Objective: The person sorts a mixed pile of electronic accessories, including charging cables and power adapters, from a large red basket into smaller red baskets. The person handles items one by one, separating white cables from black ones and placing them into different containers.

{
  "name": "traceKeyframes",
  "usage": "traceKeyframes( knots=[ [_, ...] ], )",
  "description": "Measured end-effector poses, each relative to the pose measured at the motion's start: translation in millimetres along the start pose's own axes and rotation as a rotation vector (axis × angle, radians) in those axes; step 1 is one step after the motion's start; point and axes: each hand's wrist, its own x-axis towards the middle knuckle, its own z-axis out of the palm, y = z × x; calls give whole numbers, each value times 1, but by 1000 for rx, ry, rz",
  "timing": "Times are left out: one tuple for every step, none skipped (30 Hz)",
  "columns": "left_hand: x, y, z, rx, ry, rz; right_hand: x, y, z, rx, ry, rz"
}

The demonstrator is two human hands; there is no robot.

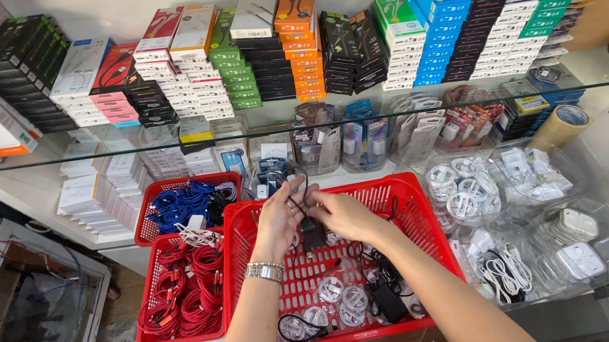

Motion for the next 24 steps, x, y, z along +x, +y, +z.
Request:
traceKeyframes(
  knots=[
    [3, -1, -3, 10, -28, -24, -1, 0, 1, -50, -32, 49],
    [5, -4, -6, 20, -53, -48, -3, -1, 1, -99, -67, 98],
    [8, -9, -7, 48, -39, -45, -4, -3, 2, -138, -78, 84],
    [12, -15, -7, 76, -25, -40, -5, -5, 2, -177, -88, 68],
    [15, -20, -8, 104, -12, -35, -6, -7, 2, -216, -99, 53],
    [17, -26, -9, 49, -11, -3, -8, -8, 4, -229, -82, 67],
    [20, -31, -10, -5, -11, 30, -9, -8, 6, -242, -66, 82],
    [23, -32, -11, -60, -11, 67, -7, -8, 7, -257, -49, 92],
    [26, -33, -10, -88, 48, 78, -4, -6, 7, -210, -40, 63],
    [28, -35, -10, -117, 108, 85, -4, -3, 9, -161, -32, 36],
    [29, -36, -11, -146, 168, 93, -4, 3, 11, -112, -24, 10],
    [30, -35, -12, -239, 193, 123, -4, 10, 10, -26, -113, 54],
    [32, -33, -13, -332, 217, 153, -4, 19, 6, 60, -201, 99],
    [32, -29, -14, -426, 240, 183, -6, 29, 1, 146, -289, 143],
    [32, -22, -17, -435, 223, 193, -11, 40, -6, 199, -389, 149],
    [32, -11, -22, -444, 204, 204, -16, 51, -13, 252, -487, 155],
    [32, -3, -23, -452, 186, 214, -20, 61, -19, 305, -585, 161],
    [30, 2, -21, -330, 161, 173, -24, 68, -25, 368, -602, 230],
    [26, 7, -19, -207, 135, 130, -25, 74, -31, 431, -618, 300],
    [21, 11, -16, -84, 109, 91, -22, 77, -35, 493, -635, 366],
    [16, 14, -11, 102, 50, 30, -18, 78, -37, 412, -602, 351],
    [11, 14, -4, 288, -10, -34, -14, 77, -38, 331, -570, 338],
    [5, 14, 4, 473, -70, -100, -9, 74, -40, 251, -538, 325],
    [0, 13, 11, 655, -116, -111, -4, 70, -42, 208, -522, 284]
  ],
)
